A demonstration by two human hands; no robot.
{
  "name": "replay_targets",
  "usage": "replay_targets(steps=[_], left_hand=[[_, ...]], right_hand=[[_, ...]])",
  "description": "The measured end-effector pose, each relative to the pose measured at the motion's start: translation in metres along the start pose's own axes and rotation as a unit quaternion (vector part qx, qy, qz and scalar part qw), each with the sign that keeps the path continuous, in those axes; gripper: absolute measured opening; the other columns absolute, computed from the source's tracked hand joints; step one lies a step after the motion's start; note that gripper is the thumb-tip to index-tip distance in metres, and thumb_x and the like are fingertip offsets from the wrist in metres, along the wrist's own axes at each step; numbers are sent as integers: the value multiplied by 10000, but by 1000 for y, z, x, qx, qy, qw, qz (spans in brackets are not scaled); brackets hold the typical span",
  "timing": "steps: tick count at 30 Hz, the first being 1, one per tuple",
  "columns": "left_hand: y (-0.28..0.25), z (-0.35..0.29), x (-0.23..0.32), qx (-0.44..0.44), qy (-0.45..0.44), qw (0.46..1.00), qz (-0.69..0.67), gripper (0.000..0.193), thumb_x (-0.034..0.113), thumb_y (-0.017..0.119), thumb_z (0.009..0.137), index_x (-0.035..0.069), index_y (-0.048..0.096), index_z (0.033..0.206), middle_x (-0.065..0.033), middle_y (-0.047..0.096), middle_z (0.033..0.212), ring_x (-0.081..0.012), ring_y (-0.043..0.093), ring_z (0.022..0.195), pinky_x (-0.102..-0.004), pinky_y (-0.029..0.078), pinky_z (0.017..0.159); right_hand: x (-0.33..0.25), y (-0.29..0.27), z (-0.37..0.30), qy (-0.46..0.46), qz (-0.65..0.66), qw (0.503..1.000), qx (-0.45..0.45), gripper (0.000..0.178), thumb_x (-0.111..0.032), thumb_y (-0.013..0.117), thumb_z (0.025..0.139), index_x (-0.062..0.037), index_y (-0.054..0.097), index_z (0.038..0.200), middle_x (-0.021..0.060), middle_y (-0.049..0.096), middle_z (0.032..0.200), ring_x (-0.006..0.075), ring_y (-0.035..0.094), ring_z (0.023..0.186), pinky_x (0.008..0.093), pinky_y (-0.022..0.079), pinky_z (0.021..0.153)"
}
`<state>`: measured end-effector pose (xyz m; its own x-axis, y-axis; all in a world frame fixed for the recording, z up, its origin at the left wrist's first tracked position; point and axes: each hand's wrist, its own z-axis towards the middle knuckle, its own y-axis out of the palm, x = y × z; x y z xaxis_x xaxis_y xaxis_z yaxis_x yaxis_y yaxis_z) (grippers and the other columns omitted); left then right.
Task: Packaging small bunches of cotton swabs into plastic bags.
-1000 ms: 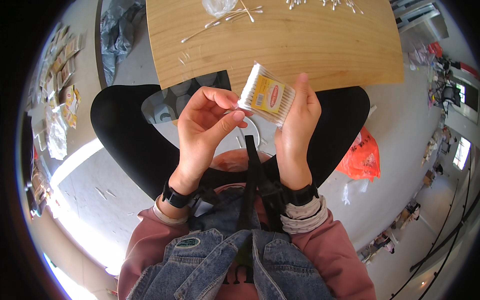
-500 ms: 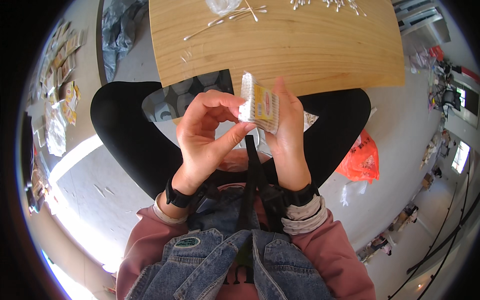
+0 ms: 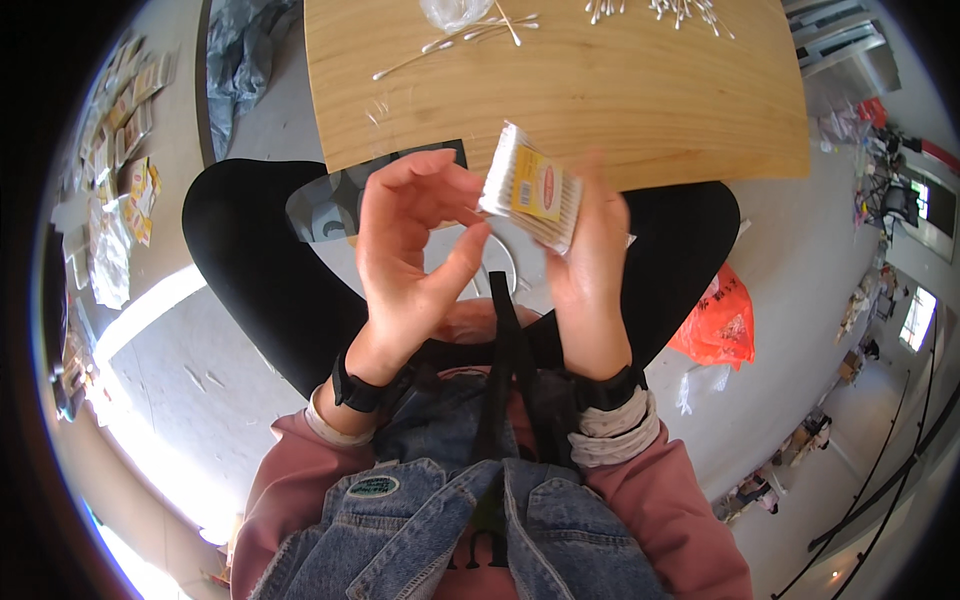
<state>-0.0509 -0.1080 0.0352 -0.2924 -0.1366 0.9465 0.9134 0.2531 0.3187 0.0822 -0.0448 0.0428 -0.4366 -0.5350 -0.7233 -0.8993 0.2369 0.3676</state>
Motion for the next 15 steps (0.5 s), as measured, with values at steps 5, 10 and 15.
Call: replay_targets(steps=[5, 10, 15], left_hand=[[-10, 27, 11, -57, 131, 952, 271, 714, 0, 737, 687, 11, 461, 1346, -154, 537, 1307, -306, 553, 1154, -422, 455, 952], [-1, 63, 8, -165, 65, 964, 196, 564, 27, 753, 735, 65, 566, 1266, -109, 673, 983, -281, 630, 918, -370, 484, 827], [-9, 61, -6, -147, -41, 966, 207, 325, 31, 746, 770, 43, 666, 1085, -90, 663, 925, -224, 609, 821, -296, 478, 765]], right_hand=[[-52, 12, 13, -455, -403, 794, 9, 351, -227, 730, 881, -65, 501, 670, -26, 488, 526, 65, 439, 470, 275, 348, 420], [-55, 30, 30, -585, -552, 547, -230, 449, -328, 854, 645, -54, 499, 676, 49, 441, 561, 171, 424, 474, 293, 332, 449], [-54, 2, 36, -424, -360, 812, -178, 288, -193, 810, 769, -46, 684, 982, 35, 633, 910, 66, 549, 728, 199, 388, 588]])
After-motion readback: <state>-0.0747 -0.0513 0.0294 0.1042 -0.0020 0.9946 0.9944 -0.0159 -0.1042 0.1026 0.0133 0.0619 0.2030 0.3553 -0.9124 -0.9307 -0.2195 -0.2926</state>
